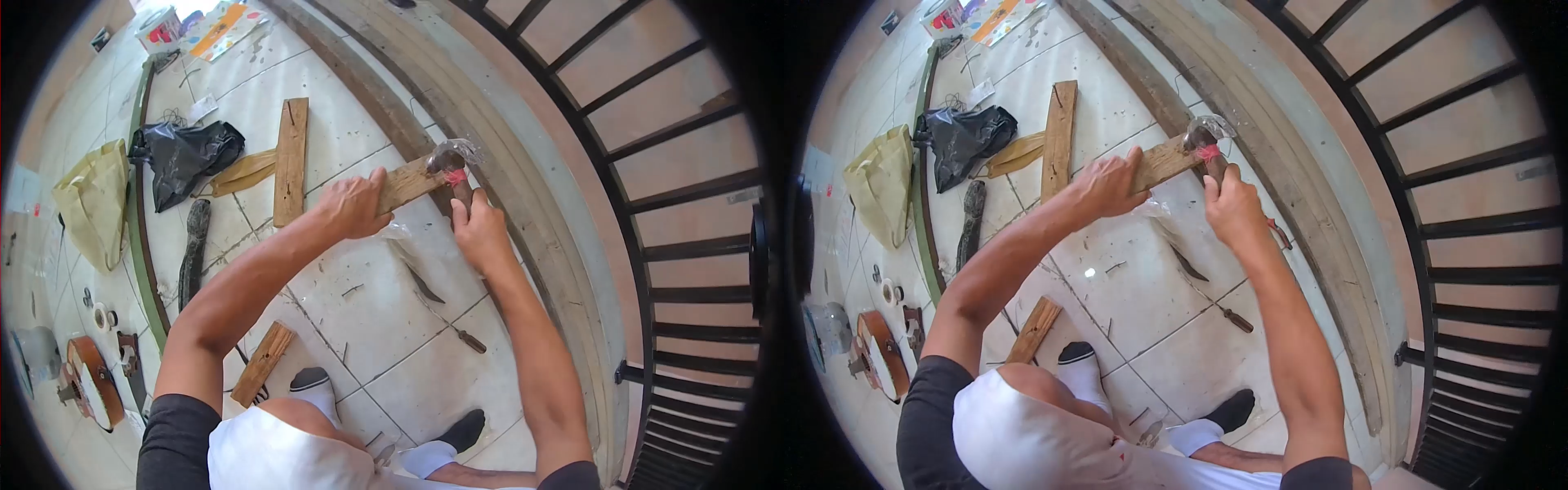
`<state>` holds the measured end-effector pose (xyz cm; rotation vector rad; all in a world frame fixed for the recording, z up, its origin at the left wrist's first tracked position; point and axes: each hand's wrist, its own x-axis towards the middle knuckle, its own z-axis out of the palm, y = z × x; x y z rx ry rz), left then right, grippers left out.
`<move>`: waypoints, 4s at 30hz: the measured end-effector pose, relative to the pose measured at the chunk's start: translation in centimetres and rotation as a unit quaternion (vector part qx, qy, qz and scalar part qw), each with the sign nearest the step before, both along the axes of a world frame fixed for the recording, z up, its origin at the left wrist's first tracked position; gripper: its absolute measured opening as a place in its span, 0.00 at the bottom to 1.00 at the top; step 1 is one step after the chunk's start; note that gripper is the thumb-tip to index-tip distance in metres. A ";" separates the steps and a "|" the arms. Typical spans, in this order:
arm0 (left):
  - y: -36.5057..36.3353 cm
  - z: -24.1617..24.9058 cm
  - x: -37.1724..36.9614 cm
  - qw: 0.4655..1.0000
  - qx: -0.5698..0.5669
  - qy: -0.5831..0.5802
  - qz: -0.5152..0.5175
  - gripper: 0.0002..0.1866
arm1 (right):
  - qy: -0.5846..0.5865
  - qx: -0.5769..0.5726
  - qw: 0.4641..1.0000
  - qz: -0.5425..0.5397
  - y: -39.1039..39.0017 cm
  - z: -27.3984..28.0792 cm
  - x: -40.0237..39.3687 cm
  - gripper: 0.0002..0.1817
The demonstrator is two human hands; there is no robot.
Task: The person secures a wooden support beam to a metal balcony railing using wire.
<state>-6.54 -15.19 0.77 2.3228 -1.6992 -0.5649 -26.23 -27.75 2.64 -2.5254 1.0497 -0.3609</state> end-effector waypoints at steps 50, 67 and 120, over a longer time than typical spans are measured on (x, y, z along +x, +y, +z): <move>9.3 -5.4 -1.0 0.976 0.031 -0.055 0.209 0.33 | 0.057 0.019 0.983 0.175 13.4 -9.4 -17.7 0.21; 31.5 -0.7 -1.8 0.947 -0.013 0.178 0.267 0.12 | 0.006 0.046 0.987 0.155 9.4 -6.4 -16.4 0.11; -2.1 -3.1 -3.5 0.997 -0.025 0.062 -0.036 0.25 | -0.129 0.065 0.989 -0.028 3.2 8.1 -4.6 0.15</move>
